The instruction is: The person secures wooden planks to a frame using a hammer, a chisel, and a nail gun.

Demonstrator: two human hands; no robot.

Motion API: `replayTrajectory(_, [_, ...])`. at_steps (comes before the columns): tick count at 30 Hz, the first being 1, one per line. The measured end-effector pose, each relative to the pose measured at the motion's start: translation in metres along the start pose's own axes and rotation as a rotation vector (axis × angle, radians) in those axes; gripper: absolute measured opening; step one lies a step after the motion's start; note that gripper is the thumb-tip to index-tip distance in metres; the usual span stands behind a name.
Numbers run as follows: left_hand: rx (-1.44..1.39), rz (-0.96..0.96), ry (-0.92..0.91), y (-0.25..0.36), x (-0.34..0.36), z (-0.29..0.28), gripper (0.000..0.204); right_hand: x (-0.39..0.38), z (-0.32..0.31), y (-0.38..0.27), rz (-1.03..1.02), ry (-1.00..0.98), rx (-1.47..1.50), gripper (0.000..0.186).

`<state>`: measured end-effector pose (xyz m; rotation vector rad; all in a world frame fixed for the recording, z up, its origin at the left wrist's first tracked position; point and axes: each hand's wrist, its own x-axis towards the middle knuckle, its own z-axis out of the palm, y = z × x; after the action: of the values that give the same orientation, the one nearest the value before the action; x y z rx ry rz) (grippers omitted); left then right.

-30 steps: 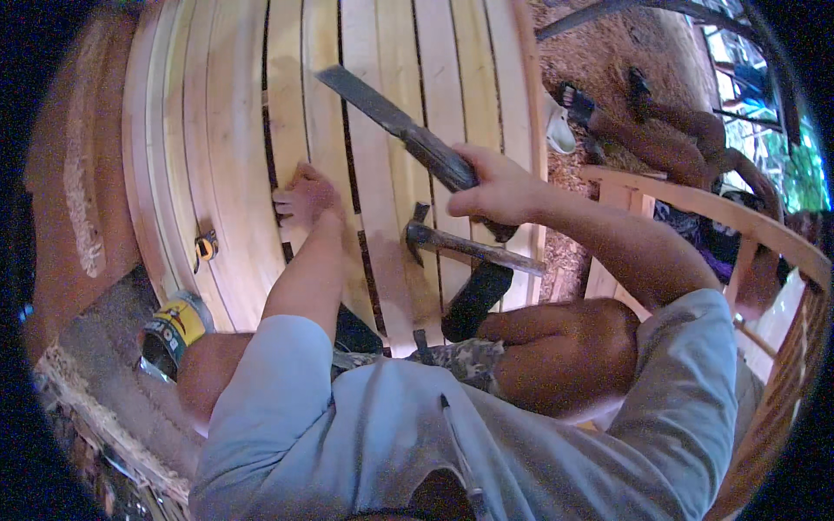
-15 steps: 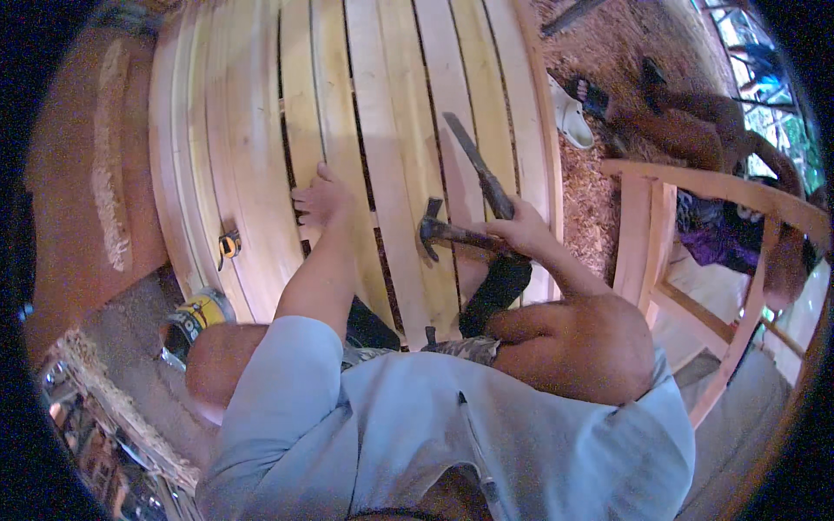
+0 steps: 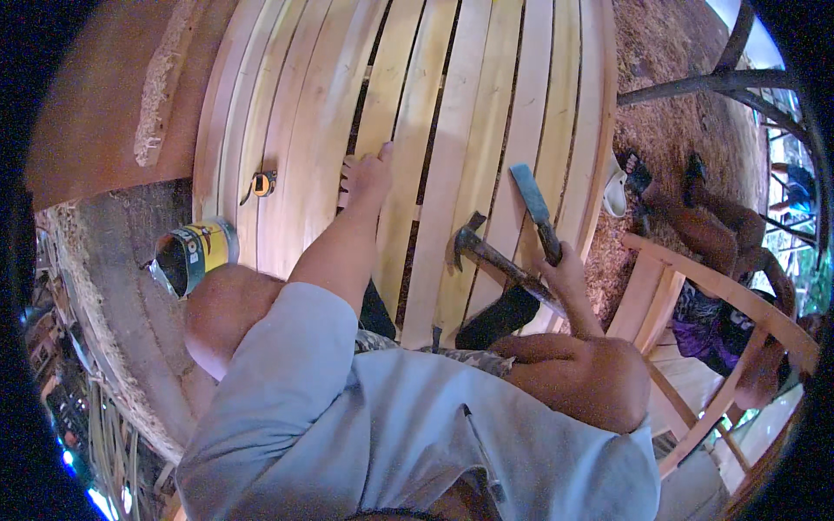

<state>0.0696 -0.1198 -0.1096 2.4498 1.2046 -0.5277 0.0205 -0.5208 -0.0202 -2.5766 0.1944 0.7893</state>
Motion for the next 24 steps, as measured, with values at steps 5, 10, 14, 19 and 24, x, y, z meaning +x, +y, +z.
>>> replayTrajectory(5, [-0.077, 0.036, -0.357, -0.016, 0.046, -0.005, 0.076, 0.012, 0.01, 0.023, -0.03, 0.038, -0.043, 0.039])
replayTrajectory(10, [-0.045, 0.14, -0.532, -0.022, 0.064, -0.01, 0.08, 0.01, 0.019, 0.019, -0.335, 0.23, -0.164, 0.034])
replayTrajectory(14, [0.027, 0.166, -0.579, 0.013, 0.035, -0.021, 0.086, -0.011, 0.016, 0.014, -0.397, -0.173, 0.063, 0.032])
replayTrajectory(19, [0.128, -0.036, -0.487, -0.027, 0.077, 0.004, 0.08, -0.028, 0.034, -0.033, -0.51, -0.195, -0.273, 0.034])
replayTrajectory(24, [0.074, -0.103, -0.482, 0.005, 0.064, 0.019, 0.07, -0.005, -0.005, -0.025, -0.213, -0.473, -0.253, 0.035])
